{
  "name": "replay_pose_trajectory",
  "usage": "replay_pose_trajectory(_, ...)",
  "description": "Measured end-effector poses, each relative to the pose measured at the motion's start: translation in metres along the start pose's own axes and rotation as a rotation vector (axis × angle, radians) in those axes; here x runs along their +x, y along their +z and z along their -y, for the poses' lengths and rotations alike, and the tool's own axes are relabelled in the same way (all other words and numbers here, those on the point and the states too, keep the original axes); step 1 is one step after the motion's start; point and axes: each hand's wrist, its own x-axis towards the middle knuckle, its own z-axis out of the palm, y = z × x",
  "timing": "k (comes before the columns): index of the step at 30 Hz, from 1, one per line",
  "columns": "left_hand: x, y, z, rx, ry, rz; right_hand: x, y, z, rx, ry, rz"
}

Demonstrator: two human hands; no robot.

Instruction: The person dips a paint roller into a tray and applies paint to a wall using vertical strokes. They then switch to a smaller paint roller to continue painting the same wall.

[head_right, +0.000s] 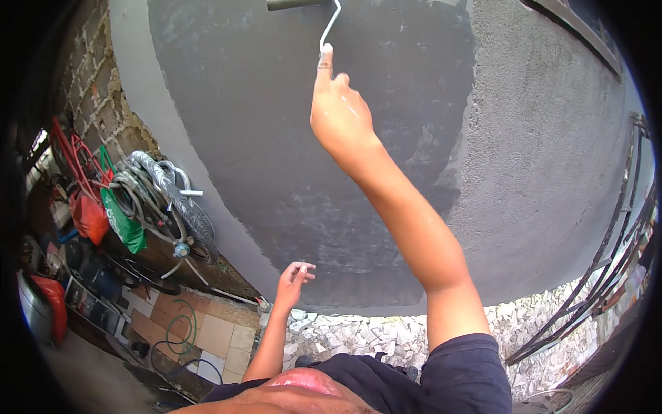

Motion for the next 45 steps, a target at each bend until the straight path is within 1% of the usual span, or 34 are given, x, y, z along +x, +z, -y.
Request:
replay_pose_trajectory(1,0.004,0.004,-0.014,0.003,0.002,0.004,-0.012,0.002,-0.005,0.084,-0.044,-0.125)
replay_pose_trajectory(2,0.008,0.009,-0.029,-0.006,0.058,-0.02,-0.024,-0.001,-0.005,0.082,-0.041,-0.129)
replay_pose_trajectory(4,0.015,0.024,-0.061,-0.017,0.116,-0.042,-0.057,-0.007,-0.003,0.575,0.077,-0.015)
replay_pose_trajectory(6,0.023,0.038,-0.088,-0.117,0.207,-0.073,-0.097,-0.034,0.011,1.01,0.38,0.336)
replay_pose_trajectory(8,0.031,0.047,-0.081,-0.088,0.266,-0.041,-0.15,-0.001,0.007,1.175,0.488,0.349)
replay_pose_trajectory(10,0.037,0.05,-0.057,-0.41,0.078,0.135,-0.198,0.008,0.005,1.338,0.616,0.54)
replay_pose_trajectory(11,0.024,0.053,-0.084,-0.5,0.02,0.286,-0.221,0.013,0.002,1.478,0.633,0.586)
replay_pose_trajectory(12,0.011,0.065,-0.111,-0.516,-0.062,0.244,-0.242,0.019,-0.004,1.614,0.645,0.633)
replay_pose_trajectory(14,0.01,0.07,-0.094,-0.447,-0.022,0.363,-0.281,0.031,-0.016,1.738,0.789,0.695)
replay_pose_trajectory(15,0.006,0.075,-0.096,-0.422,-0.059,0.376,-0.298,0.035,-0.022,1.739,0.789,0.695)
replay_pose_trajectory(16,0.004,0.076,-0.09,-0.433,-0.17,0.407,-0.314,0.038,-0.026,1.776,0.818,0.688)
replay_pose_trajectory(17,0.001,0.083,-0.081,-0.392,-0.125,0.366,-0.325,0.04,-0.031,1.811,0.85,0.681)
replay_pose_trajectory(19,0.002,0.095,-0.063,-0.359,-0.094,0.328,-0.34,0.04,-0.041,1.753,0.861,0.69)
replay_pose_trajectory(22,0.007,0.103,-0.045,-0.223,-0.016,0.311,-0.376,0.052,-0.064,1.527,0.826,0.728)
replay_pose_trajectory(23,0.013,0.101,-0.055,-0.233,-0.015,0.303,-0.382,0.047,-0.067,1.477,0.839,0.732)
replay_pose_trajectory(24,0.02,0.097,-0.065,-0.336,-0.025,0.303,-0.383,0.043,-0.07,1.433,0.846,0.749)
replay_pose_trajectory(25,0.026,0.093,-0.082,-0.395,-0.047,0.25,-0.383,0.035,-0.07,1.303,0.808,0.737)
replay_pose_trajectory(26,0.037,0.08,-0.091,-0.344,0.002,0.254,-0.386,0.03,-0.071,1.2,0.819,0.716)
replay_pose_trajectory(28,0.052,0.062,-0.128,-0.366,0.033,0.123,-0.416,0.041,-0.087,0.898,0.704,0.74)
replay_pose_trajectory(29,0.059,0.049,-0.145,-0.324,0.048,0.071,-0.431,0.047,-0.094,0.905,0.695,0.804)
replay_pose_trajectory(30,0.068,0.039,-0.158,-0.326,0.096,0.019,-0.45,0.051,-0.102,0.742,0.734,0.861)
replay_pose_trajectory(31,0.077,0.026,-0.167,-0.315,0.146,0.028,-0.471,0.057,-0.113,0.569,0.762,0.9)
replay_pose_trajectory(33,0.089,0.008,-0.188,-0.316,0.209,0.021,-0.557,0.089,-0.149,0.428,0.628,0.806)
replay_pose_trajectory(34,0.096,-0.001,-0.195,-0.303,0.244,0.032,-0.597,0.1,-0.165,0.38,0.708,0.864)
replay_pose_trajectory(35,0.101,-0.011,-0.2,-0.328,0.271,0.061,-0.633,0.105,-0.177,0.288,0.643,0.858)
replay_pose_trajectory(36,0.104,-0.017,-0.205,-0.35,0.301,0.094,-0.685,0.117,-0.195,0.286,0.699,0.861)
replay_pose_trajectory(37,0.104,-0.021,-0.21,-0.343,0.311,0.087,-0.715,0.117,-0.203,0.244,0.885,1.057)
replay_pose_trajectory(38,0.106,-0.024,-0.216,-0.362,0.335,0.1,-0.751,0.117,-0.21,0.2,0.928,1.098)
replay_pose_trajectory(39,0.106,-0.026,-0.222,-0.38,0.355,0.114,-0.783,0.11,-0.216,0.214,0.833,1.032)
replay_pose_trajectory(41,0.108,-0.026,-0.232,-0.407,0.385,0.15,-0.733,0.052,-0.179,0.382,1.138,1.143)
replay_pose_trajectory(42,0.109,-0.026,-0.238,-0.442,0.408,0.192,-0.751,0.05,-0.188,0.389,1.13,1.137)
replay_pose_trajectory(43,0.109,-0.026,-0.244,-0.437,0.417,0.196,-0.869,0.084,-0.24,0.154,1.021,1.194)
replay_pose_trajectory(44,0.107,-0.023,-0.252,-0.379,0.428,0.187,-0.92,0.091,-0.263,0.16,1.024,1.178)
replay_pose_trajectory(45,0.109,-0.019,-0.261,-0.321,0.447,0.193,-0.958,0.09,-0.271,0.157,1.153,1.267)
